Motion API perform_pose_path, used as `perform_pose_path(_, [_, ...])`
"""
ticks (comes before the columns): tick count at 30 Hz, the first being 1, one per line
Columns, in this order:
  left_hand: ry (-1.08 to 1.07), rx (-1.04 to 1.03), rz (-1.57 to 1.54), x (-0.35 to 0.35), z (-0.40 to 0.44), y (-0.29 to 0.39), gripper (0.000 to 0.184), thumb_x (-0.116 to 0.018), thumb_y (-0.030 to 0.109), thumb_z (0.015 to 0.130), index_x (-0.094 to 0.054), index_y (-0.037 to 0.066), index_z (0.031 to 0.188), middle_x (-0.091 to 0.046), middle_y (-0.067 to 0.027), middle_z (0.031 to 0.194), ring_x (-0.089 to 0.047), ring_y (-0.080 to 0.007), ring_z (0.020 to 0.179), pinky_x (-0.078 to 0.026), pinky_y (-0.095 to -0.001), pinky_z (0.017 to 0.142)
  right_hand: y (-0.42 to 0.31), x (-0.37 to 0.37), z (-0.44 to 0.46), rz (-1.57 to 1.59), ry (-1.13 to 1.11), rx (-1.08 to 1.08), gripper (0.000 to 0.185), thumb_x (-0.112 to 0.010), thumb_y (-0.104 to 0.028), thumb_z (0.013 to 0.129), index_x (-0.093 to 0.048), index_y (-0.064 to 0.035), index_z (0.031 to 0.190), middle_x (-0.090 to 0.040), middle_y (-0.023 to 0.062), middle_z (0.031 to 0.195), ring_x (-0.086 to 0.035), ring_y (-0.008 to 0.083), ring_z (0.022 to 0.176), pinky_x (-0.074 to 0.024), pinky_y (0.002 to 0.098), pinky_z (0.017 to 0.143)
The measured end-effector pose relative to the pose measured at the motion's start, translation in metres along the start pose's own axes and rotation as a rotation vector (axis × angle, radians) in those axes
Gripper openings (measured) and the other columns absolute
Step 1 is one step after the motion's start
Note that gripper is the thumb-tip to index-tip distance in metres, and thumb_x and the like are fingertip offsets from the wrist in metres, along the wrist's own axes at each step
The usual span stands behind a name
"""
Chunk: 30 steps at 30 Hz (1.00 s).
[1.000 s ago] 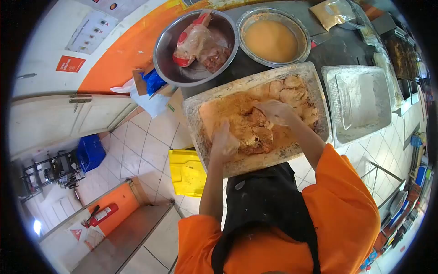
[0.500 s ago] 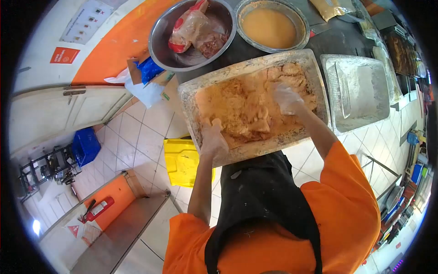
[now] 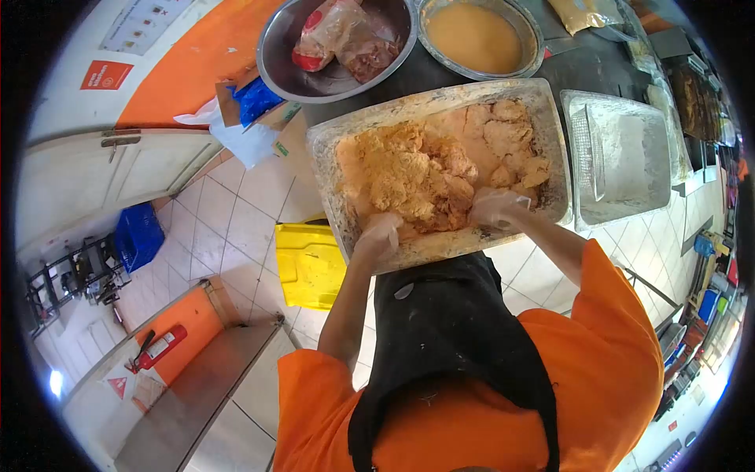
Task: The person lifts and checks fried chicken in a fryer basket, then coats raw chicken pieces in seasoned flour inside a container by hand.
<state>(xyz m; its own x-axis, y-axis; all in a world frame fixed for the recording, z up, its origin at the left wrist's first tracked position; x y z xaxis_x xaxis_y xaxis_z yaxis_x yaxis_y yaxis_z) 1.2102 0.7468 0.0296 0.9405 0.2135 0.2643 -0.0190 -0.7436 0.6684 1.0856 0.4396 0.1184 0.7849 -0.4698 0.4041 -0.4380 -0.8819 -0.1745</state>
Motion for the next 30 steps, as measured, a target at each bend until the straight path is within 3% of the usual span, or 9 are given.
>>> perform_pose_path(2, [0.078, 0.190, -0.349, -0.018, 0.013, -0.008, 0.030, -0.056, 0.019, 0.084, -0.063, 0.006, 0.110, -0.066, -0.0228, 0.098, -0.065, -0.0355, 0.092, -0.051, -0.0422, 0.076, 0.010, -0.010, 0.039, -0.008, -0.150, 0.145, 0.037, -0.055, -0.032, 0.091, -0.070, -0.0004, 0.100, -0.072, 0.0152, 0.092, -0.069, 0.0249, 0.081, -0.0543, 0.0404, 0.071])
perform_pose_path(7, [0.034, 0.089, 0.259, 0.001, -0.029, 0.111, 0.032, -0.049, 0.019, 0.095, -0.058, 0.005, 0.123, -0.065, -0.0150, 0.115, -0.064, -0.0274, 0.101, -0.051, -0.0404, 0.085, 0.001, -0.017, 0.035, 1.019, -0.219, 0.078, 0.039, -0.060, -0.035, 0.091, -0.071, -0.0040, 0.111, -0.068, 0.0111, 0.116, -0.064, 0.0206, 0.102, -0.0517, 0.0340, 0.083])
perform_pose_path(9, [-0.094, -0.069, 0.031, 0.000, -0.034, 0.118, 0.031, -0.051, 0.017, 0.095, -0.059, 0.004, 0.122, -0.066, -0.0113, 0.113, -0.064, -0.0262, 0.102, -0.051, -0.0398, 0.089, -0.002, -0.012, 0.032, 1.018, -0.207, 0.128, 0.035, -0.062, -0.030, 0.091, -0.070, -0.0058, 0.116, -0.065, 0.0086, 0.124, -0.061, 0.0184, 0.110, -0.0499, 0.0312, 0.087])
perform_pose_path(14, [0.185, -0.148, -0.147, 0.003, -0.047, 0.133, 0.033, -0.059, 0.012, 0.089, -0.060, 0.001, 0.120, -0.068, -0.0114, 0.106, -0.065, -0.0256, 0.101, -0.052, -0.0368, 0.088, -0.016, 0.039, -0.038, 1.212, 0.078, 0.036, 0.032, -0.056, -0.023, 0.095, -0.069, -0.0073, 0.119, -0.064, 0.0091, 0.127, -0.060, 0.0183, 0.112, -0.0462, 0.0306, 0.094])
perform_pose_path(17, [0.393, -0.434, -0.048, -0.004, -0.035, 0.111, 0.027, -0.065, 0.016, 0.089, -0.065, 0.002, 0.111, -0.069, -0.0137, 0.104, -0.066, -0.0243, 0.092, -0.052, -0.0330, 0.078, -0.018, 0.084, -0.089, 0.814, 0.228, 0.185, 0.038, -0.051, -0.029, 0.097, -0.067, -0.0077, 0.123, -0.064, 0.0110, 0.128, -0.061, 0.0188, 0.112, -0.0452, 0.0309, 0.096])
perform_pose_path(19, [0.446, -0.415, -0.126, 0.000, -0.029, 0.109, 0.026, -0.067, 0.023, 0.090, -0.067, 0.002, 0.106, -0.070, -0.0151, 0.103, -0.066, -0.0233, 0.087, -0.051, -0.0310, 0.072, -0.010, 0.095, -0.092, 0.792, 0.305, 0.134, 0.044, -0.054, -0.034, 0.094, -0.063, -0.0069, 0.127, -0.062, 0.0128, 0.130, -0.059, 0.0200, 0.114, -0.0431, 0.0344, 0.098])
perform_pose_path(21, [0.394, -0.095, -0.413, 0.022, -0.039, 0.129, 0.030, -0.065, 0.030, 0.092, -0.067, 0.002, 0.104, -0.069, -0.0158, 0.102, -0.067, -0.0225, 0.086, -0.051, -0.0300, 0.067, 0.003, 0.095, -0.074, 1.136, 0.354, -0.098, 0.053, -0.062, -0.038, 0.089, -0.059, -0.0049, 0.130, -0.058, 0.0156, 0.134, -0.054, 0.0225, 0.119, -0.0395, 0.0415, 0.100])
perform_pose_path(24, [0.272, 0.324, -0.801, 0.041, -0.039, 0.138, 0.039, -0.064, 0.040, 0.093, -0.067, 0.002, 0.105, -0.068, -0.0169, 0.103, -0.066, -0.0212, 0.086, -0.051, -0.0288, 0.064, 0.023, 0.074, -0.003, 0.946, 0.409, -0.283, 0.058, -0.058, -0.046, 0.090, -0.057, -0.0077, 0.134, -0.056, 0.0140, 0.139, -0.052, 0.0231, 0.126, -0.0373, 0.0397, 0.104])
perform_pose_path(30, [0.252, 0.282, -1.148, 0.026, 0.013, 0.117, 0.056, -0.065, 0.044, 0.093, -0.055, 0.001, 0.127, -0.062, -0.0158, 0.117, -0.063, -0.0191, 0.095, -0.052, -0.0292, 0.073, -0.029, 0.076, 0.016, 1.181, 0.220, 0.172, 0.072, -0.057, -0.061, 0.089, -0.053, -0.0102, 0.140, -0.050, 0.0141, 0.145, -0.048, 0.0275, 0.128, -0.0360, 0.0384, 0.108])
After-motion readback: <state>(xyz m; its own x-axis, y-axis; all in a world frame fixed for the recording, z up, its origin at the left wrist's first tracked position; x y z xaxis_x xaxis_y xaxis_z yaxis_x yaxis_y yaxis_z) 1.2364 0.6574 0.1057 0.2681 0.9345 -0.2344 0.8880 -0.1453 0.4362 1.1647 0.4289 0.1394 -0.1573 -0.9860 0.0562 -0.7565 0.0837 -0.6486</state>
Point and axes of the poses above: each hand's wrist, its own z-axis towards the middle knuckle, its own x-axis out of the back of the hand, y = z × x, the point moved 1 cm from there along z, towards the middle knuckle
